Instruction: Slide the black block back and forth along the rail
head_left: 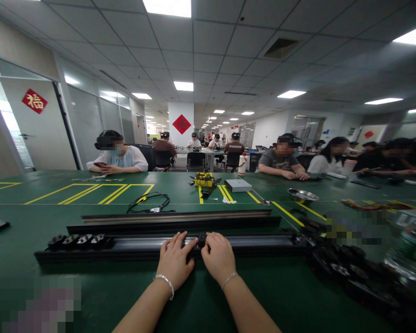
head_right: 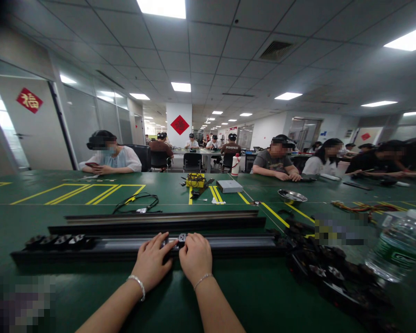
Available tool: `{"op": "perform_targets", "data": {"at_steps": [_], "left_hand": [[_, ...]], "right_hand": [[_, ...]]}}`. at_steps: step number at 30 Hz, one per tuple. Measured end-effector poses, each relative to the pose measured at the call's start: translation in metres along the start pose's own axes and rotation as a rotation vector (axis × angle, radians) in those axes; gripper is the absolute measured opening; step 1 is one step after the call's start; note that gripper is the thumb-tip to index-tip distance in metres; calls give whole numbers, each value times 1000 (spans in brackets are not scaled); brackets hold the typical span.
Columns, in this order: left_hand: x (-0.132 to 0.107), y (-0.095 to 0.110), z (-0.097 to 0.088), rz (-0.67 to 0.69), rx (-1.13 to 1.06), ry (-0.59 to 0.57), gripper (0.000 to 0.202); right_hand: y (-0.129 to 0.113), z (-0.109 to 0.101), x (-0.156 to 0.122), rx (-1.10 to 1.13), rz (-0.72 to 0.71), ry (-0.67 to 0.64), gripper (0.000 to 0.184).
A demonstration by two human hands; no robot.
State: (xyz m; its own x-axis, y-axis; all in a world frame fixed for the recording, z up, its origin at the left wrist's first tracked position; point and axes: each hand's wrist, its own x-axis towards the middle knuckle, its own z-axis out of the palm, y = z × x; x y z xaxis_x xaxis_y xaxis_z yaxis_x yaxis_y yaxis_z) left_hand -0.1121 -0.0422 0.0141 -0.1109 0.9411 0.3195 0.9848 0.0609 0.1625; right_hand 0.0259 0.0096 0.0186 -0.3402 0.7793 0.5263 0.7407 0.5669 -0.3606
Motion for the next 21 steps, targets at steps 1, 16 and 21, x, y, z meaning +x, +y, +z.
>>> {"op": "perform_targets", "data": {"at_steps": [1,16,21], "left_hand": [[0,0,0,-1,1,-5,52],[0,5,-5,-14,26,-51,54],[0,6,-6,-15,34,-50,55]], "right_hand": [[0,0,0,-3,-1,-1,23],[-1,0,-1,4,35,28,10],[-4,2,-1,33,110,62,12]]}}
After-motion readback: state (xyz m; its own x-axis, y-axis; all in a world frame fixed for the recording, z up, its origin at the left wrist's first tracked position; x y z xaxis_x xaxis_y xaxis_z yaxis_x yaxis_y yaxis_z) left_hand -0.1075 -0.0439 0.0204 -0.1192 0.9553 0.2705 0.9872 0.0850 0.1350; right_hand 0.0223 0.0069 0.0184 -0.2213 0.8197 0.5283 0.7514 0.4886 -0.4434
